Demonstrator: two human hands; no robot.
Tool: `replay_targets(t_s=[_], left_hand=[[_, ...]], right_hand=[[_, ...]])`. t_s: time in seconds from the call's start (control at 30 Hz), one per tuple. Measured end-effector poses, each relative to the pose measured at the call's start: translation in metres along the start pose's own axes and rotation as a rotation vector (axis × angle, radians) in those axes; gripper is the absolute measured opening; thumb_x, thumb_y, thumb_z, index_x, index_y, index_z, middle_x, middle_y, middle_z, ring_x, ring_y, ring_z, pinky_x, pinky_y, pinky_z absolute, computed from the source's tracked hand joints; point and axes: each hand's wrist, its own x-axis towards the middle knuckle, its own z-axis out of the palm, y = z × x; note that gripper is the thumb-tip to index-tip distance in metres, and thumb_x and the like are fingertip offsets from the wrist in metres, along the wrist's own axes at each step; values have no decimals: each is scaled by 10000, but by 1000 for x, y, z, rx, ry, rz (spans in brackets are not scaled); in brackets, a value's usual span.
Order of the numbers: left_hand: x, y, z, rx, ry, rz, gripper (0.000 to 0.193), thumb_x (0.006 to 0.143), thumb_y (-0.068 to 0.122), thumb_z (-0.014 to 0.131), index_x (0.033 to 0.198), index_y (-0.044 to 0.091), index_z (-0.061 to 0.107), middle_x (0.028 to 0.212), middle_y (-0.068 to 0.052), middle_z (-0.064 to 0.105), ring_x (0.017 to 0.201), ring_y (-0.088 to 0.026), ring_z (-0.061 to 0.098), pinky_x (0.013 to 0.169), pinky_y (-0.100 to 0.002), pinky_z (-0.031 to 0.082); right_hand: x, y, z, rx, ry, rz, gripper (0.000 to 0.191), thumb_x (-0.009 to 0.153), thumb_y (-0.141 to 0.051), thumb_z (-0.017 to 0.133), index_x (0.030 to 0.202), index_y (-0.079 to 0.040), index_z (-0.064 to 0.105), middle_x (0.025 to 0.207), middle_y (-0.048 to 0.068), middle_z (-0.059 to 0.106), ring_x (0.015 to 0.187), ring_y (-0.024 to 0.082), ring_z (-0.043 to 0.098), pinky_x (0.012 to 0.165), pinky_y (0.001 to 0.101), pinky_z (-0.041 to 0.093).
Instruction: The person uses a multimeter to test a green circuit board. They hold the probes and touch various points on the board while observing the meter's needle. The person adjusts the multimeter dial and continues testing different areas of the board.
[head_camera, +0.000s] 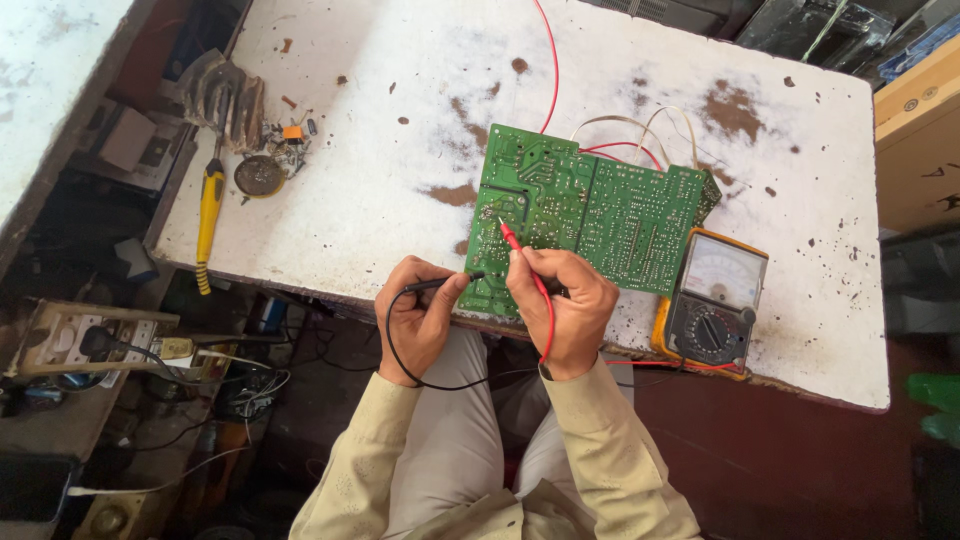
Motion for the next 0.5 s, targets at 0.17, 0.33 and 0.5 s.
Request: replay_targets(t_s=[0.17, 0.33, 0.5], left_hand=[[0, 1, -1, 19, 5, 10, 124, 938, 69, 787, 891, 12, 687, 774, -5, 580, 642, -60, 489, 578, -233, 383], [0, 2, 0, 44, 7, 17, 128, 935, 69, 790, 888, 16, 683, 779, -4, 595, 648, -59, 511, 579, -235, 398], [0, 3, -1, 24, 10, 16, 124, 939, 67, 786, 893, 15, 682, 789, -6, 594, 656, -59, 503, 583, -236, 397]], right_hand=[[5, -1, 4, 9, -27, 26, 89, 902, -22, 805, 911, 5, 720, 848, 100, 758, 721, 123, 721, 665, 254, 565], [6, -1, 5, 15, -35, 40, 91, 900, -21, 806, 908, 6, 719, 835, 97, 755, 716, 116, 717, 652, 252, 560], [5, 0, 6, 16, -35, 47, 90, 899, -22, 807, 907, 2, 721, 836, 95, 757, 713, 115, 718, 650, 251, 561]])
